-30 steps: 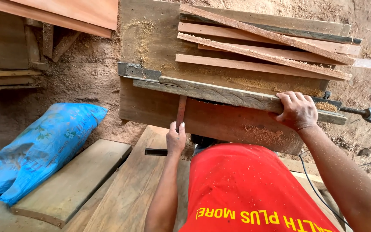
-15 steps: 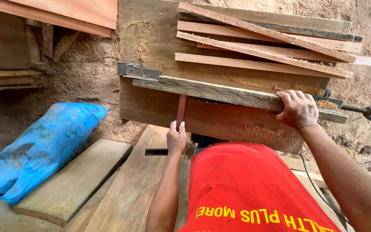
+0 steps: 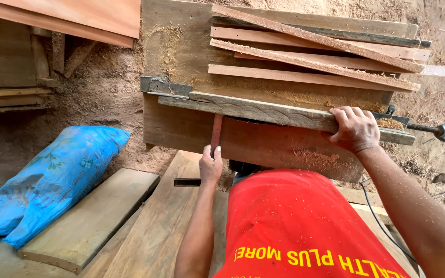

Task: Measuring and organizing wood planks on a workbench in a workshop.

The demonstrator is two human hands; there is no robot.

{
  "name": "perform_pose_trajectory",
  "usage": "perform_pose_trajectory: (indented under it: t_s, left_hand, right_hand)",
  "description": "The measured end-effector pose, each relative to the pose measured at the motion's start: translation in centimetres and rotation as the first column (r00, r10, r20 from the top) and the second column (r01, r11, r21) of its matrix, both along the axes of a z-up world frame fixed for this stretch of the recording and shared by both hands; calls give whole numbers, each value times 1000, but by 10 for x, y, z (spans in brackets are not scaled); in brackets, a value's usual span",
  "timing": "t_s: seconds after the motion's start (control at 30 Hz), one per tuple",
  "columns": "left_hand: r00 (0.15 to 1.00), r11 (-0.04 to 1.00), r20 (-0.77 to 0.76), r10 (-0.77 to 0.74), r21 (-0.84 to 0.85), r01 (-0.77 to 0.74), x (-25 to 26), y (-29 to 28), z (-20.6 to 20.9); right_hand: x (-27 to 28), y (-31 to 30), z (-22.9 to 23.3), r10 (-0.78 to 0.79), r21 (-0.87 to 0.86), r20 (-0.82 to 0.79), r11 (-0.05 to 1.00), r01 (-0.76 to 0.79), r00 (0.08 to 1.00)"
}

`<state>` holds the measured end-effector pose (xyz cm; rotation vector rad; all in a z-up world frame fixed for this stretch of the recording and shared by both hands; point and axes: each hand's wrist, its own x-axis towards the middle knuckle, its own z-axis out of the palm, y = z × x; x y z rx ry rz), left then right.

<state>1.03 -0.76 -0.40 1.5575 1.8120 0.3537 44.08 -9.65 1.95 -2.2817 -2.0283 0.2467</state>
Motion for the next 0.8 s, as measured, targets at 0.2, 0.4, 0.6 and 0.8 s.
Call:
perform_pose_trajectory:
  t_s: [0.2,0.4,0.6,0.8]
  left_hand:
    - [1000,1000,-19,-6,20,6,0,-1,-2]
    - [1000,1000,4,-3,3,3,0,-2,-1]
    - [1000,999,24,-8,36,7,2,-1,1]
    - [1000,1000,17,11,9,-11,4,-1,5]
  right_hand:
    - [-1,2,3,-10,11,1,1000,10,1000]
    - [-2,-1,3,-15,10,1,1000,15,1000]
    - [-2,-1,0,-10,-14,12,1000,10,1000]
    - [-2,1,2,-18,-49,28,999,20,999]
